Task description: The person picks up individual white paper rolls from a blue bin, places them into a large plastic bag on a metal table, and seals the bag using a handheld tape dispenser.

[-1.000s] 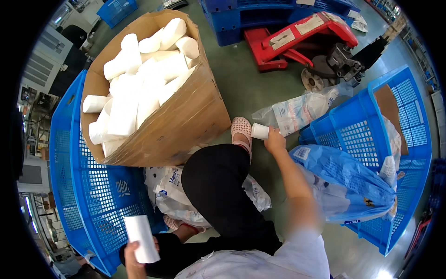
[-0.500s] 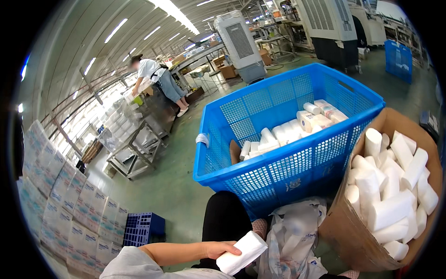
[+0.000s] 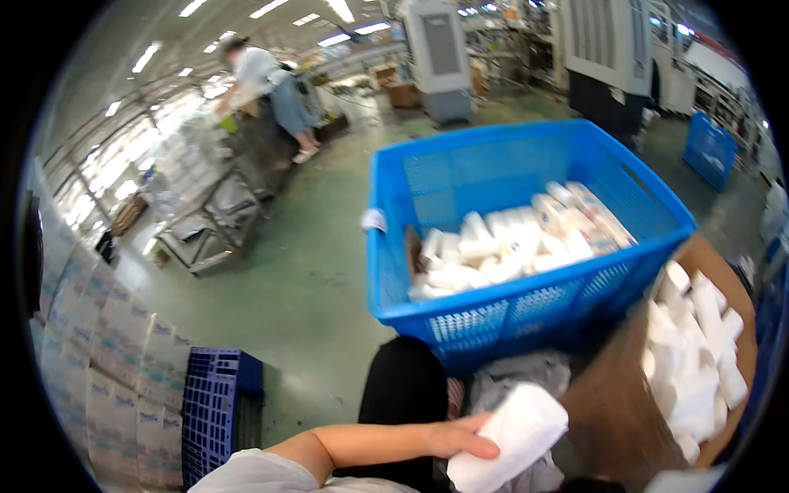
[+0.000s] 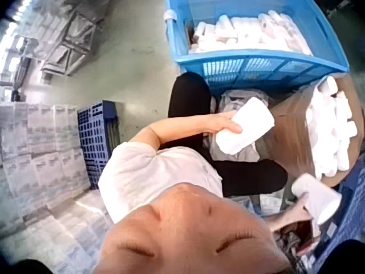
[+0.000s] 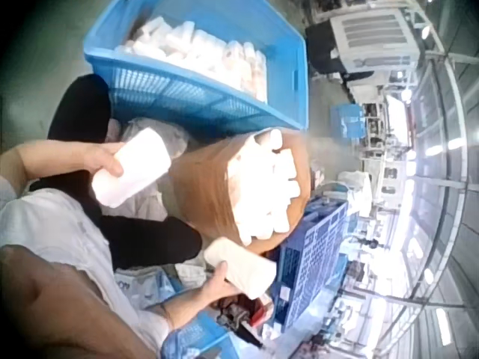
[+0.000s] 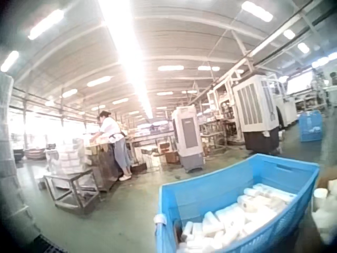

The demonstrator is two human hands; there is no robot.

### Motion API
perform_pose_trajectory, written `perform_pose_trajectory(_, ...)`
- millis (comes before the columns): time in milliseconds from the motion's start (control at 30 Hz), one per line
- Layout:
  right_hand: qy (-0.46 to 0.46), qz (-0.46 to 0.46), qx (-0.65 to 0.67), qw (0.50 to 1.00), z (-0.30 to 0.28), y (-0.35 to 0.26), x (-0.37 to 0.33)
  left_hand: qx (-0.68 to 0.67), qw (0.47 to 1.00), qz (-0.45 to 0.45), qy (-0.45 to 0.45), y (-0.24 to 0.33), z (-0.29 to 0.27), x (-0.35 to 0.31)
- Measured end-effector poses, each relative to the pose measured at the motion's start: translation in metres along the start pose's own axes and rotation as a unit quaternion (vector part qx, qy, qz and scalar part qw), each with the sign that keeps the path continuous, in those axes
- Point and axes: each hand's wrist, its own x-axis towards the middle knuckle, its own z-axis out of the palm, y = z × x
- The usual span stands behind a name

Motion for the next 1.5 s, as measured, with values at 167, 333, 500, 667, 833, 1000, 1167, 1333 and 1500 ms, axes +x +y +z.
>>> perform_pose_trajectory(167,-0.390,0.179,-0.006,0.903,0.222,-0.141,-0.032,-0.013,0.989,0.149,-0.019,0.008,0.007,-0.022)
perform_pose_trajectory(333,-0.434,0.039,0.089,0.896,0.302,-0.116,-0.034,-0.008,0.982,0.164,0.093,0.024,0.000,-0.043)
perform_pose_trajectory(500,-0.469,0.062,0.119,0.873,0.315,-0.128,-0.048,0.358,0.869,0.268,0.213,0.108,-0.002,-0.081)
perform_pose_trajectory(667,-0.403,-0.004,0.016,0.915,0.284,-0.099,-0.029,0.685,0.420,0.230,0.549,0.184,-0.062,-0.064)
perform_pose_trajectory(833,-0.307,-0.089,-0.182,0.930,0.249,-0.021,-0.004,0.791,0.400,0.026,0.462,0.109,-0.085,-0.073)
perform_pose_trajectory(1000,-0.258,-0.118,-0.235,0.930,0.227,0.008,0.015,0.833,0.319,0.079,0.445,0.090,-0.085,-0.073)
perform_pose_trajectory(1167,-0.233,-0.083,-0.303,0.920,0.184,0.009,0.020,0.849,0.305,0.165,0.398,0.069,-0.067,-0.082)
perform_pose_trajectory(1333,-0.307,-0.039,-0.277,0.910,0.204,-0.019,-0.003,0.834,0.363,0.085,0.405,0.055,-0.026,-0.152)
perform_pose_trajectory(1500,-0.234,-0.233,-0.318,0.889,0.206,-0.061,0.042,0.824,0.535,-0.159,0.101,0.141,-0.021,-0.120)
